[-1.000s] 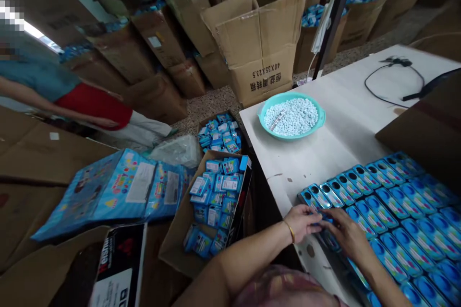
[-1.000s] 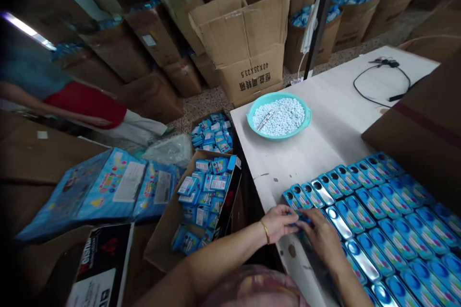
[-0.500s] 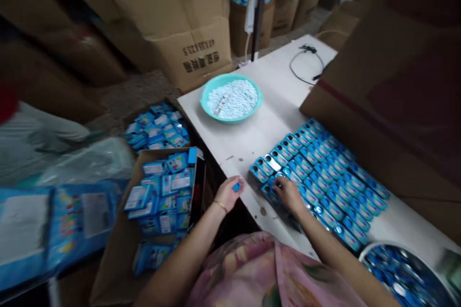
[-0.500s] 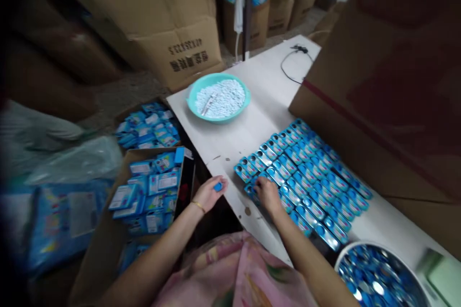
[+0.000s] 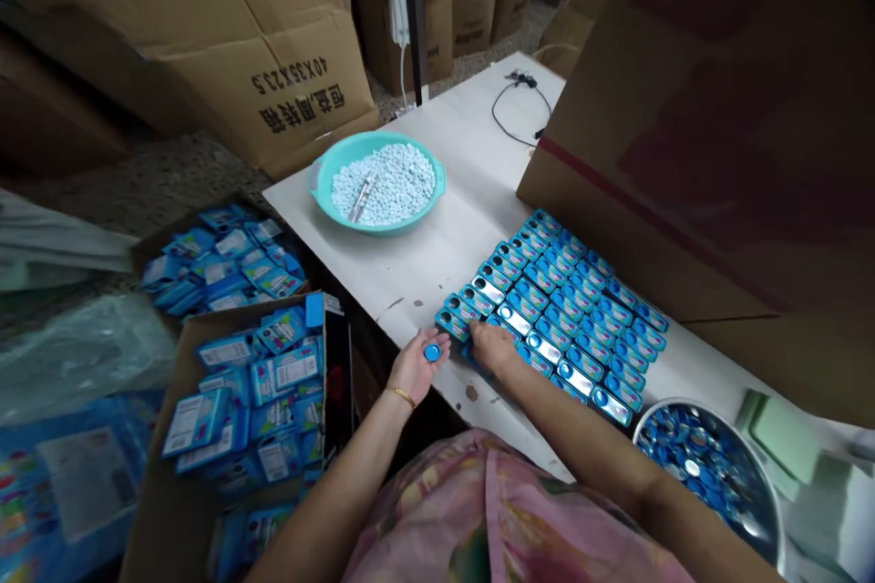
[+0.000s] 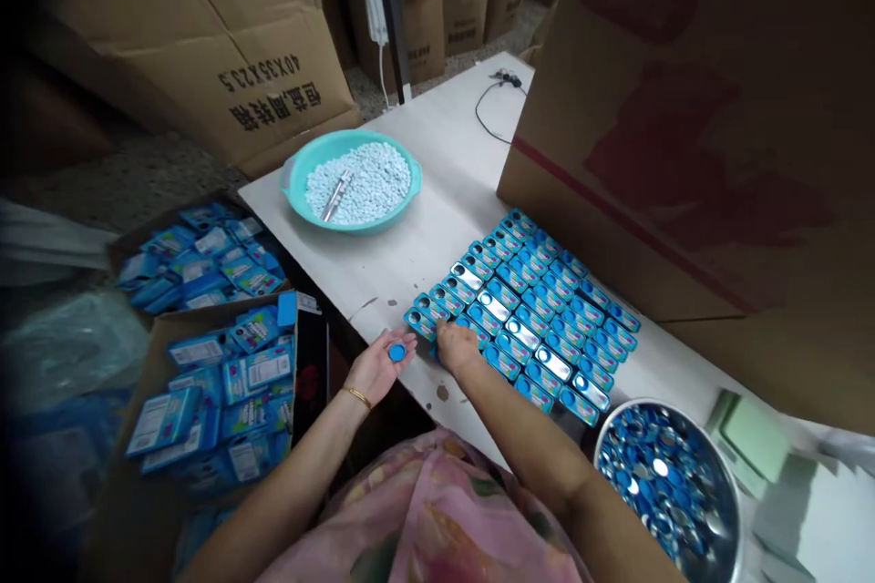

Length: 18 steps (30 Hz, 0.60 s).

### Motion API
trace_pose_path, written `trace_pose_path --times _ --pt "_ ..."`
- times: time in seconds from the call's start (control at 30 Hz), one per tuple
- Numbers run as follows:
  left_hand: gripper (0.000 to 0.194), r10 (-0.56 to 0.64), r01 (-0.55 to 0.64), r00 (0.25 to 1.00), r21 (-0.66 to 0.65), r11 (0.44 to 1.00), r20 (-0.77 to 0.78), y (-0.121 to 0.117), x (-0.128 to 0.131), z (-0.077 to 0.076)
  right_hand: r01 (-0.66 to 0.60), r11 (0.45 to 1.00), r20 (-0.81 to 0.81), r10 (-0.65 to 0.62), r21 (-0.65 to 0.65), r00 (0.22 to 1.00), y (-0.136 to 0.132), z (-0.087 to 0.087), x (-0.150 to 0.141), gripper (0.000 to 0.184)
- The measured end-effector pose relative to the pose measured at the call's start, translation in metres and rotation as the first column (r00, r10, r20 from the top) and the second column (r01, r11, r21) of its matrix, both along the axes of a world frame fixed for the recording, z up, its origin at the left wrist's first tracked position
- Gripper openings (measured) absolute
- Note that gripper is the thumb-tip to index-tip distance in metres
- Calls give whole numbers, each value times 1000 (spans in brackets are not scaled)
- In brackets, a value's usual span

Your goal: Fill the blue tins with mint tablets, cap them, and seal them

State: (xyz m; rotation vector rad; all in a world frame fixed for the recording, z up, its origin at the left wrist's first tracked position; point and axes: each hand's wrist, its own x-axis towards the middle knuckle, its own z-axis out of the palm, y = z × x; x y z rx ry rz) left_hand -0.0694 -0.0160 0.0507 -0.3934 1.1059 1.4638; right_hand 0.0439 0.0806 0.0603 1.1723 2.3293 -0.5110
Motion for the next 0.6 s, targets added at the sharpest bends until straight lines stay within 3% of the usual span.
trace_pose_path --times 0.1,0.17,0.23,0.37,0.5,0.6 --pt "23 -25 25 1000 37 999 11 4 4 5 18 999 -272 -27 -35 962 -5 7 3 21" --pt "26 -30 27 999 96 995 33 7 7 9 -18 998 -485 -15 -63 874 -10 10 -1 17" --pt "27 -14 3 997 148 989 72 11 9 14 -71 993 -591 2 -93 807 -12 11 -9 17" --pt "27 6 -32 988 165 986 155 13 6 22 -104 982 -599 -10 -155 801 -8 10 -25 10" --pt "27 23 -52 982 154 987 187 7 -4 23 -248 946 -579 85 -208 811 3 13 -34 9" --pt "27 21 -40 987 112 993 161 3 -15 18 -189 963 -480 76 -192 874 16 13 -39 8"
